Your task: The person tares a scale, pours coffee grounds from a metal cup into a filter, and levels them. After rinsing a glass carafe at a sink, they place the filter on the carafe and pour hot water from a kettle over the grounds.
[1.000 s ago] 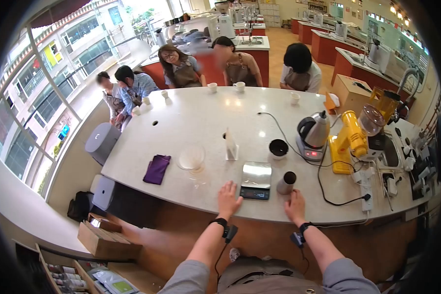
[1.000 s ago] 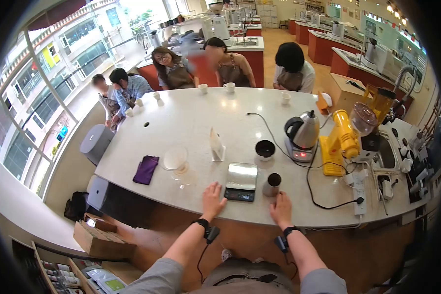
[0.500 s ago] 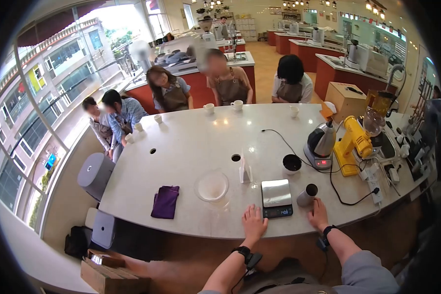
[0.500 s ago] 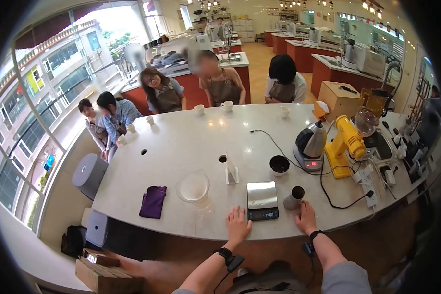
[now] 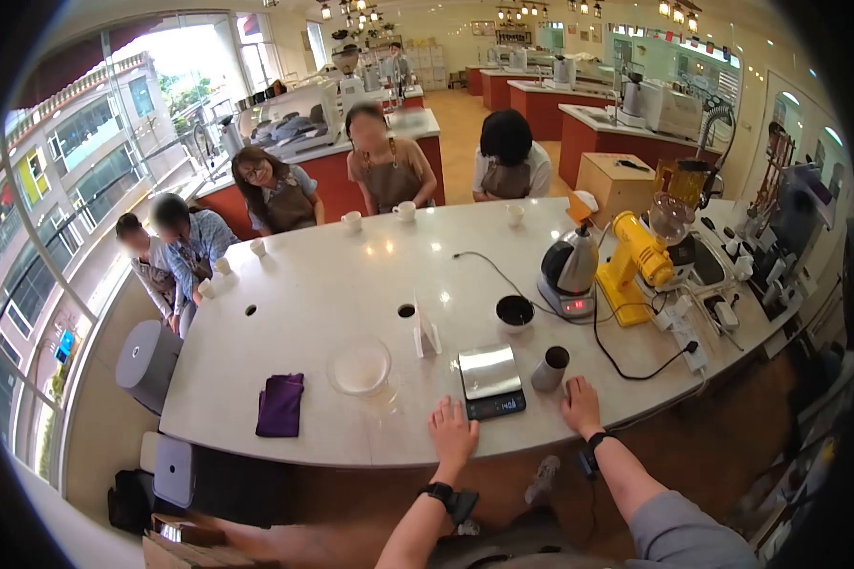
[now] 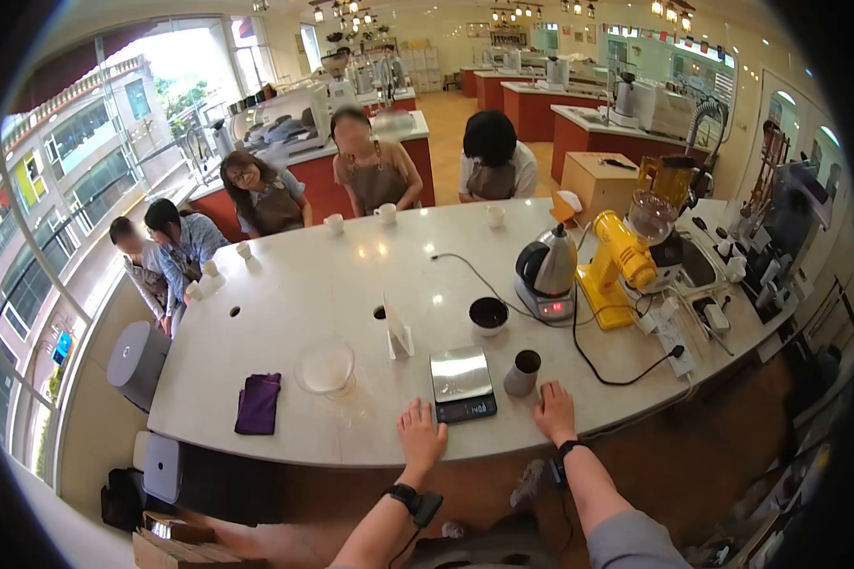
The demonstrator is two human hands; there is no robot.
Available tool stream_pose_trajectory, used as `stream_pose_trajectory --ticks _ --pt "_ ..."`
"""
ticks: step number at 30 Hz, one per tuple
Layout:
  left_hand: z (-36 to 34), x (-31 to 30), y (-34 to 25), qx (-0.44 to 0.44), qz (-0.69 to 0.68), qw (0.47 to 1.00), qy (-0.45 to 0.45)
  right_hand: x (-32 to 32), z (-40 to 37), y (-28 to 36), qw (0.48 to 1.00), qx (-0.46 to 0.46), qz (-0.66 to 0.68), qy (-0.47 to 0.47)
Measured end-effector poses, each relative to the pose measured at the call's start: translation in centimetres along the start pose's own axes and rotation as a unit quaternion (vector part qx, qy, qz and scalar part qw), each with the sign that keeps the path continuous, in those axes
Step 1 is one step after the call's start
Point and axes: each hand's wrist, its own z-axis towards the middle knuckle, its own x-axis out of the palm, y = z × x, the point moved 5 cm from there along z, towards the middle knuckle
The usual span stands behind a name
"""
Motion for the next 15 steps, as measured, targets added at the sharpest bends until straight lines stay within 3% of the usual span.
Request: stream_pose_trajectory --ticks 4,7,9,15 --pt "-0.1 -0.9 0.1 0.009 -0.03 0.999 0.007 -0.5 -0.6 0.4 0.992 0.092 -0.074 -0.044" --pt "-0.1 -0.3 0.5 0.026 -0.033 0.999 -0.007 -0.2 -0.6 0.2 0.986 0.108 -0.099 -0.08" --pt "-0.4 0.4 0.2 0.02 -0.045 0.999 0.006 -0.1 -0.6 -1.0 0.987 0.134 -0.081 -0.037" --pt "-0.2 -0.3 -0.1 0.02 -0.029 0.999 -0.02 0.2 -0.3 -1.0 0.988 0.122 -0.075 -0.057"
